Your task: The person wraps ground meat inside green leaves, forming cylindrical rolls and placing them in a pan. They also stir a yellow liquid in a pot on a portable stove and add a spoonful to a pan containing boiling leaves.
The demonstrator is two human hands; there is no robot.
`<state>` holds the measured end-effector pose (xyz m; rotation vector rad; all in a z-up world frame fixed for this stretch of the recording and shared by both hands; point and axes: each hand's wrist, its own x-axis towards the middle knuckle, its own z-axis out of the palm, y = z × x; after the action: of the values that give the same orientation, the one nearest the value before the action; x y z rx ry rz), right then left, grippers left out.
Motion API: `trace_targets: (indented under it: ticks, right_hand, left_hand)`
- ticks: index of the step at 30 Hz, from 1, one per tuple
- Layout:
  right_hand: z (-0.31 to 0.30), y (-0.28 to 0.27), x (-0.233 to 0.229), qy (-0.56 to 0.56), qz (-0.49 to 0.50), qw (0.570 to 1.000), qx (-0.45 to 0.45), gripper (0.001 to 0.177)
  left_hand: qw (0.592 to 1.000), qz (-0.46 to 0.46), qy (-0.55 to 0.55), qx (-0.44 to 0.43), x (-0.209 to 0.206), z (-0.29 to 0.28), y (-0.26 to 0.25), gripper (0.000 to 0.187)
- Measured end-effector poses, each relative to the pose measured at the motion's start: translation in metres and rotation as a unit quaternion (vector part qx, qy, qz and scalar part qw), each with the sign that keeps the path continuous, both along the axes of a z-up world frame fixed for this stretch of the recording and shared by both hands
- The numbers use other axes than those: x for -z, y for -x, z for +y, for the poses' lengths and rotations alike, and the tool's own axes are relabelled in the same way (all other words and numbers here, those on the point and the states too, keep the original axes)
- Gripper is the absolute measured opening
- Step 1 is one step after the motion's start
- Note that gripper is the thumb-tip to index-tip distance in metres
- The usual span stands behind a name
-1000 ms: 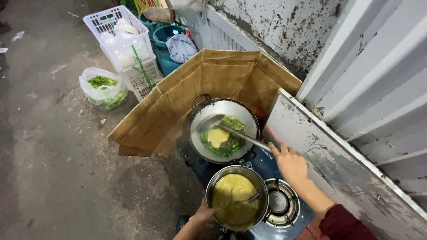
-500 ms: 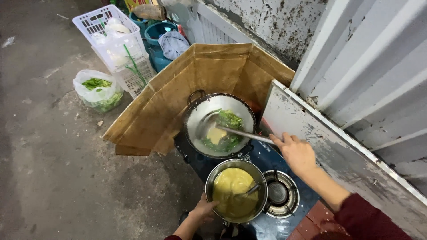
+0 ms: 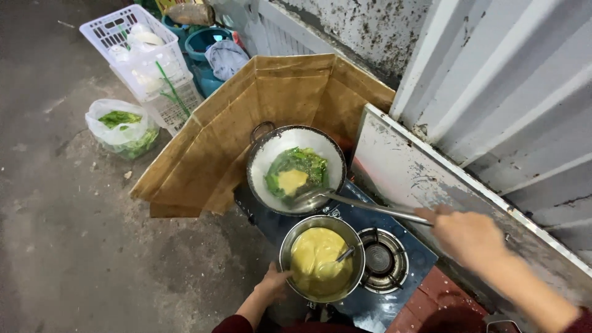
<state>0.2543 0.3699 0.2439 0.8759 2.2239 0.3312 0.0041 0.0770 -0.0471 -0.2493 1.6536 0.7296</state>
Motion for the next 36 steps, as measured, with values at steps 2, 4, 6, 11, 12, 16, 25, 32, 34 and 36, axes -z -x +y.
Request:
trace_targets:
  ticks: [2,4,6,11,12,16,25,32,34,36]
  right_hand:
    - [0.0,0.001,0.016,-0.003,0.058,0.998,-0.029,0.053]
    - [0.005,0.001,0.014,0.031,0.023,0.999,0.035,0.037]
    - [0.012,-0.006,-0.003,-0.008,0.004,1.0,-0.007,0.042]
    - [0.022,-0.007,0.014,-0.156,0.083,0.972,-0.153,0.094]
    - [0.022,-0.002,0.021,-0.112,0.087,0.984,-0.108,0.08]
    - [0.015,-0.003,0.012,-0.064,0.105,0.99,-0.071,0.063]
    - [-0.014,0.056,0.082,-0.075,0.359,0.923,-0.114,0.066]
    - [0.033,0.029,0.173,-0.062,0.306,0.936,-0.163,0.089]
    - [0.047,0.018,0.193,-0.077,0.343,0.92,-0.172,0.081]
    - [0.038,0.02,0.186,0.024,0.34,0.937,-0.073,0.069]
  left_hand:
    - [1.0,0.006,-0.003,0.003,0.006,-0.001,0.001,0.102]
    - [0.999,0.035,0.012,0.039,0.011,-0.003,0.001,0.11]
    - [0.999,0.027,0.021,0.031,0.008,-0.004,0.004,0.109]
    - [1.0,0.002,0.016,-0.016,0.015,-0.01,0.008,0.105]
    - [1.0,-0.001,0.019,-0.018,0.013,-0.009,0.007,0.104]
    - [1.0,0.009,0.025,-0.004,0.016,-0.01,0.011,0.103]
    - [0.996,-0.042,0.045,-0.059,0.006,-0.011,0.024,0.112]
    - [0.994,-0.027,0.046,-0.093,0.009,-0.048,0.027,0.099]
    - [0.981,-0.068,0.056,-0.171,0.007,-0.06,0.03,0.089]
    - [0.979,-0.066,0.059,-0.181,0.012,-0.069,0.034,0.09]
